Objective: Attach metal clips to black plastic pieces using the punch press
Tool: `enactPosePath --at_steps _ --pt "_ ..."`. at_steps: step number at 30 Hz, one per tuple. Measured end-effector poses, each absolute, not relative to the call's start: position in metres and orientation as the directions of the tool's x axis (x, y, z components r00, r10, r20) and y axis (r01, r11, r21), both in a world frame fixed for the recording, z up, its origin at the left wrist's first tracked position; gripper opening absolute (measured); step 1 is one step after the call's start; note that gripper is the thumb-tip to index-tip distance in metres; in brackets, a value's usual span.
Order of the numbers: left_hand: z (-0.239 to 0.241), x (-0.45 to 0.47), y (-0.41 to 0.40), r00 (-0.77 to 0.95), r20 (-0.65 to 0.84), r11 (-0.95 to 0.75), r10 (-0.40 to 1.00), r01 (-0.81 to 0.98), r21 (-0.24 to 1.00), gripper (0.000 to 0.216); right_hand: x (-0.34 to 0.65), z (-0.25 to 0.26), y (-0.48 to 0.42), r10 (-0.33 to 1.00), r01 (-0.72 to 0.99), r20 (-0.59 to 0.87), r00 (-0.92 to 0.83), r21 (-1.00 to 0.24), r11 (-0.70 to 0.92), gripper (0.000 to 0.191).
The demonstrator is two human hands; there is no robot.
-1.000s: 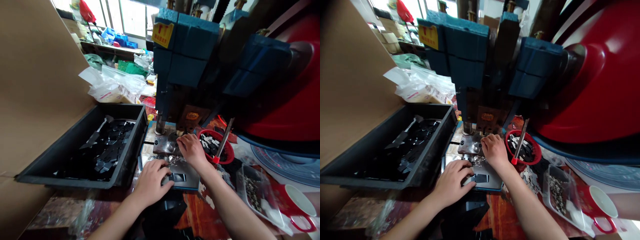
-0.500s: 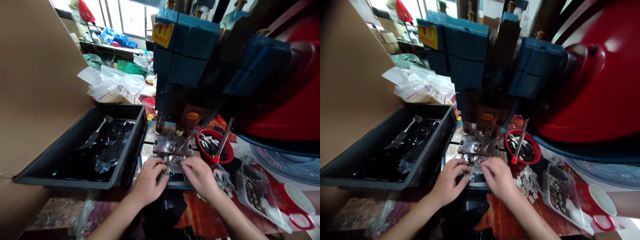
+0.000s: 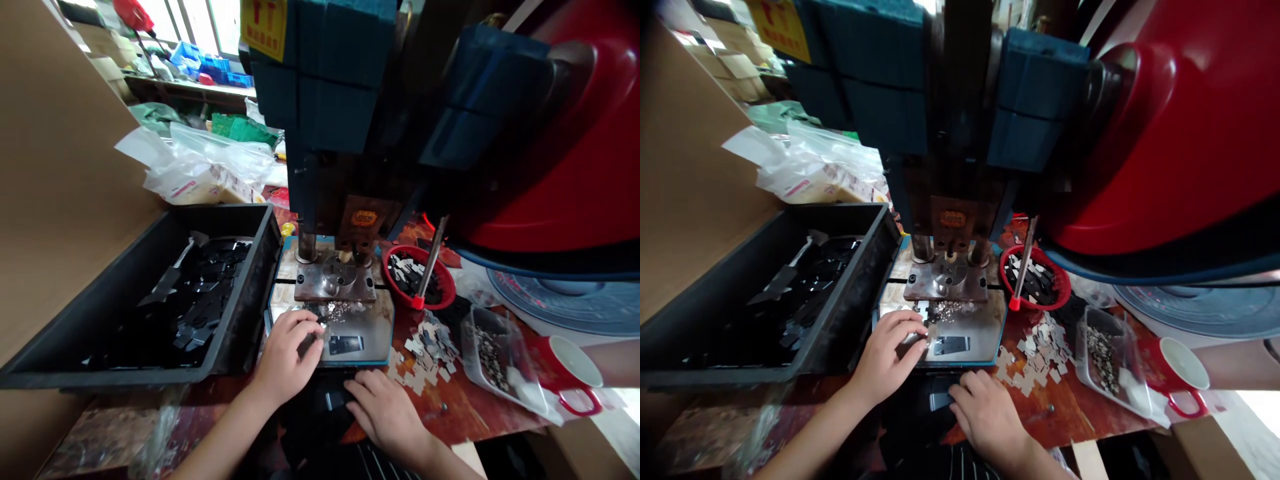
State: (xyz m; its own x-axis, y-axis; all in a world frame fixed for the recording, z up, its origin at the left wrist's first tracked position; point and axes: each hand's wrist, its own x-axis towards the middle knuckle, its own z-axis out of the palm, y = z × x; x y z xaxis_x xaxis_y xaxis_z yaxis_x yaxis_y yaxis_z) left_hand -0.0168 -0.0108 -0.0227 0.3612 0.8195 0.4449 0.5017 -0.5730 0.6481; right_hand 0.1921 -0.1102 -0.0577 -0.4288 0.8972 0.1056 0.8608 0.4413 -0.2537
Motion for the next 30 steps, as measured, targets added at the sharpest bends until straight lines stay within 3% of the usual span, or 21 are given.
enactPosePath --at_steps 5,8,13,17,20,23,26,30 --pt "-0.024 -0.017 -0.01 0.36 0.44 -0.568 0.823 0.514 0.643 0.012 0.192 -0.062 -0.112 0.923 0.88 0.161 -0.35 -0.28 0.383 0.025" --pt "-0.024 -0.017 -0.01 0.36 0.439 -0.567 0.823 0.518 0.64 0.012 0.192 -0.066 -0.112 0.891 0.849 0.278 -0.359 -0.298 0.436 0.019" --pt "-0.027 -0.018 -0.01 0.359 0.437 -0.565 0.825 0.514 0.646 0.013 0.189 -0.07 -0.112 0.813 0.808 0.438 -0.384 -0.265 0.525 0.027" --pt "-0.026 -0.02 -0.01 0.337 0.446 -0.559 0.829 0.502 0.66 0.013 0.192 -0.06 -0.113 0.797 0.734 0.492 -0.35 -0.385 0.56 0.024" --pt "-0.018 -0.019 -0.013 0.276 0.448 -0.526 0.85 0.49 0.696 0.013 0.192 -0.041 -0.106 0.934 0.661 0.318 -0.16 -0.668 0.341 0.022" --pt "-0.006 -0.015 -0.016 0.241 0.318 -0.391 0.917 0.388 0.834 0.018 0.189 -0.017 -0.09 0.996 0.415 -0.063 0.062 -0.906 -0.083 0.028" --pt "0.004 -0.008 -0.02 0.263 0.078 -0.142 0.962 0.235 0.962 0.024 0.183 0.004 -0.071 0.957 0.117 -0.273 0.096 -0.952 -0.283 0.035" --pt "0.01 -0.002 -0.02 0.296 -0.079 0.047 0.952 0.114 0.992 0.025 0.177 0.016 -0.058 0.945 -0.105 -0.326 0.014 -0.94 -0.323 0.037"
